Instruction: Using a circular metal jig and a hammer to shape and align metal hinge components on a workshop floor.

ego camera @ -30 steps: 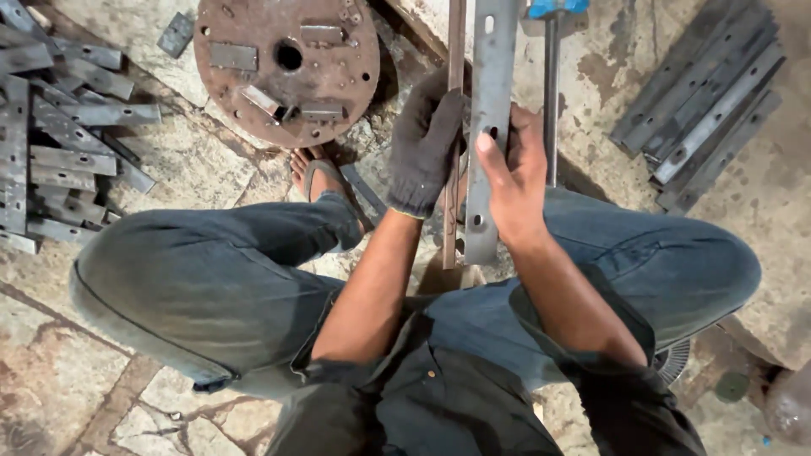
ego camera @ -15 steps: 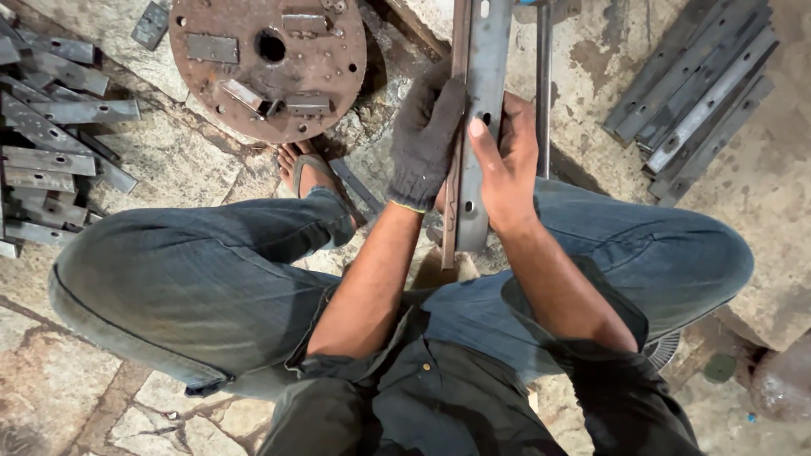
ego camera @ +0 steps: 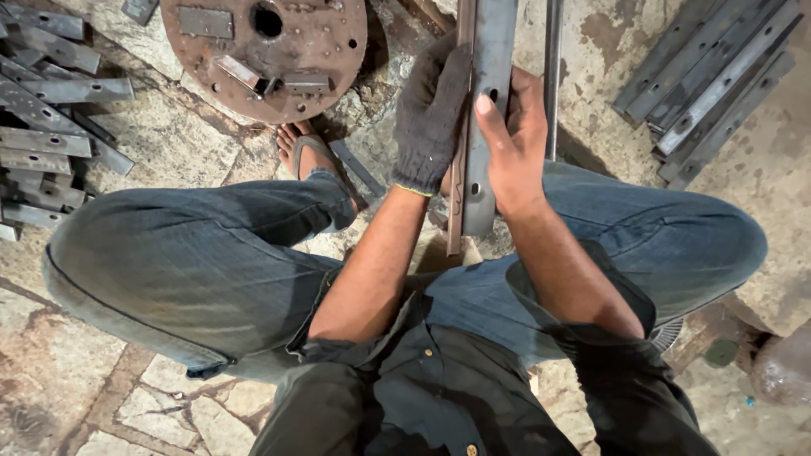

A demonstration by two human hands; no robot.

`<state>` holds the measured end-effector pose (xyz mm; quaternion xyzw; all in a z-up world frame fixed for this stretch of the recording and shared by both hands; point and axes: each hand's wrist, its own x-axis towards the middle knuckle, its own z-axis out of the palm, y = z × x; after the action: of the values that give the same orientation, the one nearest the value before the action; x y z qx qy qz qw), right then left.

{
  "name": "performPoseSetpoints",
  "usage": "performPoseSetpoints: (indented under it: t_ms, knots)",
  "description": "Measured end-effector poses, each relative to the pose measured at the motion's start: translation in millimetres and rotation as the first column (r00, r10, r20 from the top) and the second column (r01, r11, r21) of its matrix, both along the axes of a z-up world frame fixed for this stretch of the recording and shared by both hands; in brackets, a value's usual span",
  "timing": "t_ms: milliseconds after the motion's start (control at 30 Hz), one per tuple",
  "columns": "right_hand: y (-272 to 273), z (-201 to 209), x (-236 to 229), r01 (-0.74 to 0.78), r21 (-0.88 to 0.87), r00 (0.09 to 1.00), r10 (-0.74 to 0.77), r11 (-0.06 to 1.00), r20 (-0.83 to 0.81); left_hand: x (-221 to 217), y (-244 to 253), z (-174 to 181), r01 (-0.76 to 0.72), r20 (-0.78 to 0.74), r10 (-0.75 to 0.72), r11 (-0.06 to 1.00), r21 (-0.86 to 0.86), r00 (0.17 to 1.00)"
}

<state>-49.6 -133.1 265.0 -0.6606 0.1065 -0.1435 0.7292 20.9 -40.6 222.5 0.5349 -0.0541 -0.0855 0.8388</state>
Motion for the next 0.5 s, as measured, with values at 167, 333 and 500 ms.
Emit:
performPoseSetpoints:
  t_ms: [167,333,500]
  knots:
    - [-3,-5,0,0.001,-0.026,1.0,-0.001,1.0,0.001,0,1,0,0.007,0.031,-0.008,1.0,0.027,1.0]
    - [-3,-9,-2,0.0,-0.03,1.0,-0.001,1.0,-0.015,-2,2,1,-0.001,0.034,-0.001,0.998,0.07,0.999]
    - [-6,-15,-1,0.007,-0.122,0.999,-0.013,0.992,-0.044,-2,0,0,-0.005,-0.012,0.005,1.0,0.018,1.0]
